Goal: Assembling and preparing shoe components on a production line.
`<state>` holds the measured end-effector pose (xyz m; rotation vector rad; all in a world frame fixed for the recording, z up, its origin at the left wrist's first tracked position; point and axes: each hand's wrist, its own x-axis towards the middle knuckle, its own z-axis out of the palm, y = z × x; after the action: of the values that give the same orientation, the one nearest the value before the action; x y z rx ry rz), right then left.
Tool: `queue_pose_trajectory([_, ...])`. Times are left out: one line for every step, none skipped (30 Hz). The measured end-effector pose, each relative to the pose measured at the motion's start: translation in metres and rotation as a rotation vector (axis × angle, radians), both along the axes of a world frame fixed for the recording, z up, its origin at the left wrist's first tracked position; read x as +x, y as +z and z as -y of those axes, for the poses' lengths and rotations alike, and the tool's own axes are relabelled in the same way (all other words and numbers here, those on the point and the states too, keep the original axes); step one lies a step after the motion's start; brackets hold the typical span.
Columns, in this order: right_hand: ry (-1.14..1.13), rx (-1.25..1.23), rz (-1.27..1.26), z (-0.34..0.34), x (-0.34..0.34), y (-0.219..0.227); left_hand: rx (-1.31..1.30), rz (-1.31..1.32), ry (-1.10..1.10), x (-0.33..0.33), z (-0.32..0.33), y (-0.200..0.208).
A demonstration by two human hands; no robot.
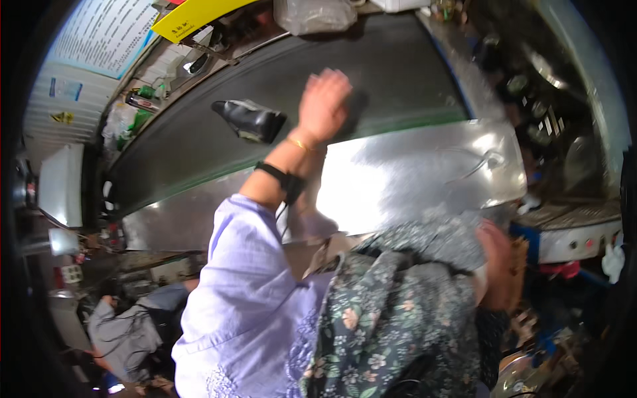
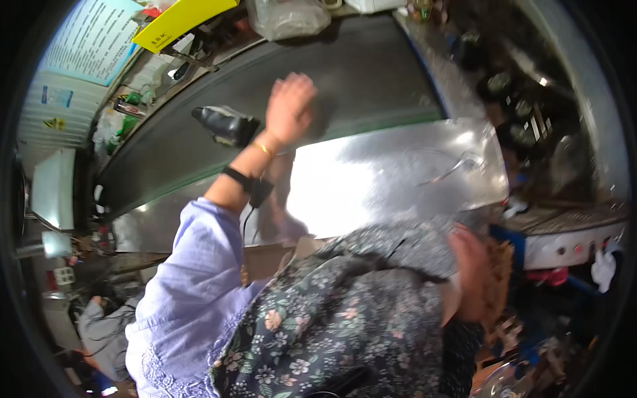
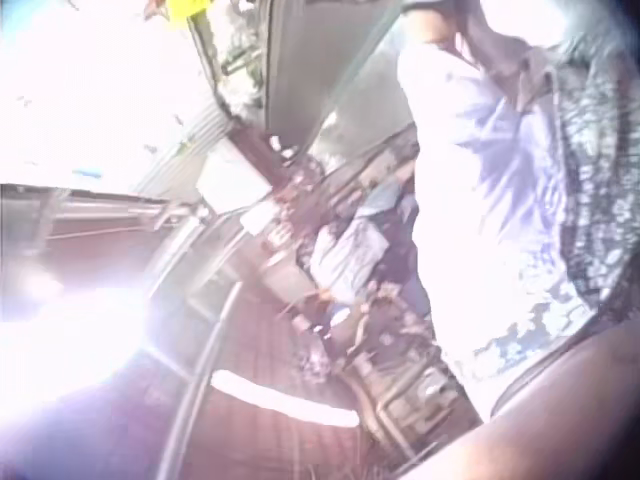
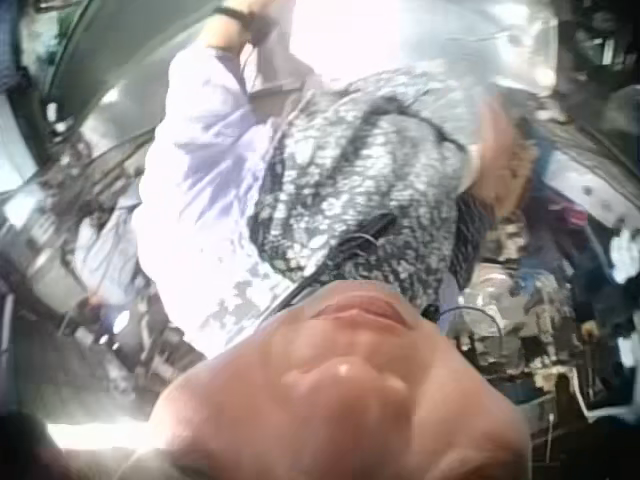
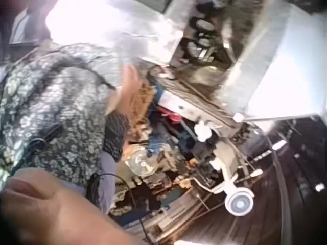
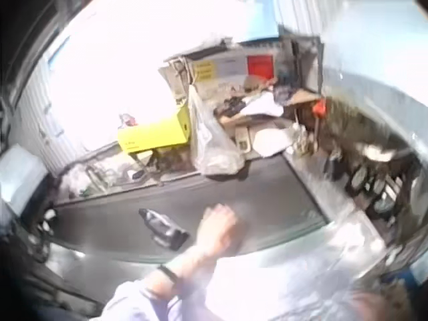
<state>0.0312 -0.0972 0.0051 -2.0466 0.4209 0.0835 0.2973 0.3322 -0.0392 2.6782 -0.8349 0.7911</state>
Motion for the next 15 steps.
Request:
queue_pose_trajectory([-0.104,-0.064,0.016,0.016,-0.034,-0.005,-0.01,-0.047,0.247,0.01,-0.026,0.012])
queue_pose_trajectory([-0.137,-0.195,0.012,0.03,-0.069,-0.012,0.06,-0.019,0.565,0.014,-0.046,0.021])
queue_pose_trajectory([-0.21,-0.287,-0.009,0.041,-0.102,-0.023,0.079,-0.126,0.814,0.012,-0.068,0.031])
queue_pose_trajectory([-0.295,-0.341,-0.041,0.051,-0.133,-0.038,0.11,-0.104,1.081,0.004,-0.081,0.035])
queue_pose_trajectory([-0.367,-0.376,-0.078,0.059,-0.163,-0.055,-0.117,-0.603,1.363,0.005,-0.1,0.047])
queue_pose_trajectory([-0.426,-0.392,-0.115,0.064,-0.19,-0.074,-0.65,-0.725,1.375,-0.011,-0.109,0.045])
queue_pose_trajectory([-0.481,-0.399,-0.145,0.07,-0.215,-0.093,-0.859,-0.841,1.333,-0.019,-0.114,0.042])
queue_pose_trajectory([-0.517,-0.389,-0.168,0.076,-0.237,-0.113,-0.936,-0.902,1.303,-0.021,-0.116,0.039])
queue_pose_trajectory([-0.545,-0.371,-0.184,0.082,-0.256,-0.132,-0.986,-0.953,1.277,-0.022,-0.117,0.035])
queue_pose_trajectory([-0.571,-0.35,-0.188,0.087,-0.271,-0.149,-1.033,-1.006,1.241,-0.019,-0.118,0.032])
queue_pose_trajectory([-0.595,-0.326,-0.182,0.091,-0.282,-0.163,-1.161,-1.093,1.238,-0.015,-0.116,0.03])
queue_pose_trajectory([-0.608,-0.293,-0.165,0.095,-0.289,-0.171,-1.14,-1.141,1.157,-0.01,-0.116,0.031])
queue_pose_trajectory([-0.619,-0.256,-0.135,0.1,-0.285,-0.173,-1.226,-1.219,1.092,-0.006,-0.114,0.035])
queue_pose_trajectory([-0.641,-0.205,-0.08,0.104,-0.274,-0.169,-1.346,-1.304,1.0,-0.005,-0.11,0.041])
queue_pose_trajectory([-0.645,-0.138,0.012,0.107,-0.256,-0.159,-1.518,-1.381,0.91,-0.007,-0.106,0.049])
